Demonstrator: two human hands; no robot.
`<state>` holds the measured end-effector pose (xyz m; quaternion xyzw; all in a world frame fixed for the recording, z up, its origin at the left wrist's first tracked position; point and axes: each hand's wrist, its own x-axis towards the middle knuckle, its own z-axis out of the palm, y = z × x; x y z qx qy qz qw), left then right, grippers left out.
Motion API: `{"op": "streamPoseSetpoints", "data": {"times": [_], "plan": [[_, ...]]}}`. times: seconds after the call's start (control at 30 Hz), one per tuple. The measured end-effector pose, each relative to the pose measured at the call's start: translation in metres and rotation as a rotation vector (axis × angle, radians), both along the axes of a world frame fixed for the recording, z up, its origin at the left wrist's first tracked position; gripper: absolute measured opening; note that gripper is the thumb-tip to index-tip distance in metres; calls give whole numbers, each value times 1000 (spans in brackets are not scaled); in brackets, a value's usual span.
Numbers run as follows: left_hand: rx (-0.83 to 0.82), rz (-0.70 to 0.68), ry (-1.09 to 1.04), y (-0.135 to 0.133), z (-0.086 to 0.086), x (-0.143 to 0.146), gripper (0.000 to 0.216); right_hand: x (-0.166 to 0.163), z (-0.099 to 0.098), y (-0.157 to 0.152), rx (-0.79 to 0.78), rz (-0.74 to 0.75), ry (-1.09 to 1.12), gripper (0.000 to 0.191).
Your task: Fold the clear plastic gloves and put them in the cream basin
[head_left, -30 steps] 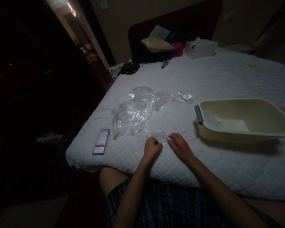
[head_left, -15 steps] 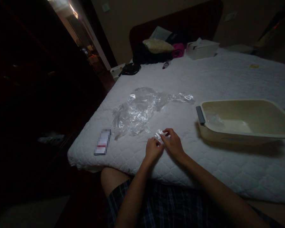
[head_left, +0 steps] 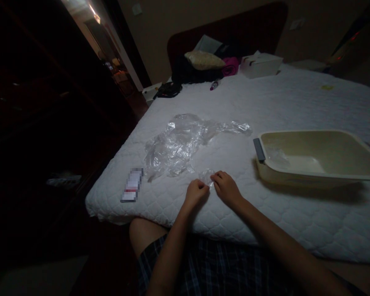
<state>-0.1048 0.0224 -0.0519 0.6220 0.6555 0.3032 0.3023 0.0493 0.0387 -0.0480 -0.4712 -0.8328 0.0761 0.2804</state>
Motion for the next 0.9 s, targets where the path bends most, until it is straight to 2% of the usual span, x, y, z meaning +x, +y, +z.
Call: {"op": "streamPoseSetpoints", "data": {"times": [0.13,0.2,0.3,0.37,0.47,0.57,0.67,0.9], "plan": [[25,-9,-113,0,-1,-6,10,1,-6,2,-11,3,62,22],[172,32,-83,-4,-3,-10,16,1,-8,2,-17,2,85,21],[489,59,168,-12,-7,-18,33,1,-10,3,-22,0,120,22],[658,-43,383,-14,-7,-22,37,1,-11,3,-21,4,144,22],[792,-258,566,-10,-7,-26,38,2,-12,3,-17,9,183,21],[833,-411,581,0,-8,-25,38,3,-13,3,-31,10,230,20],[823,-496,507,7,-13,-23,35,4,-12,2,-55,14,288,20],[687,-471,287,7,-21,-22,27,6,-11,1,-101,-27,542,20]]}}
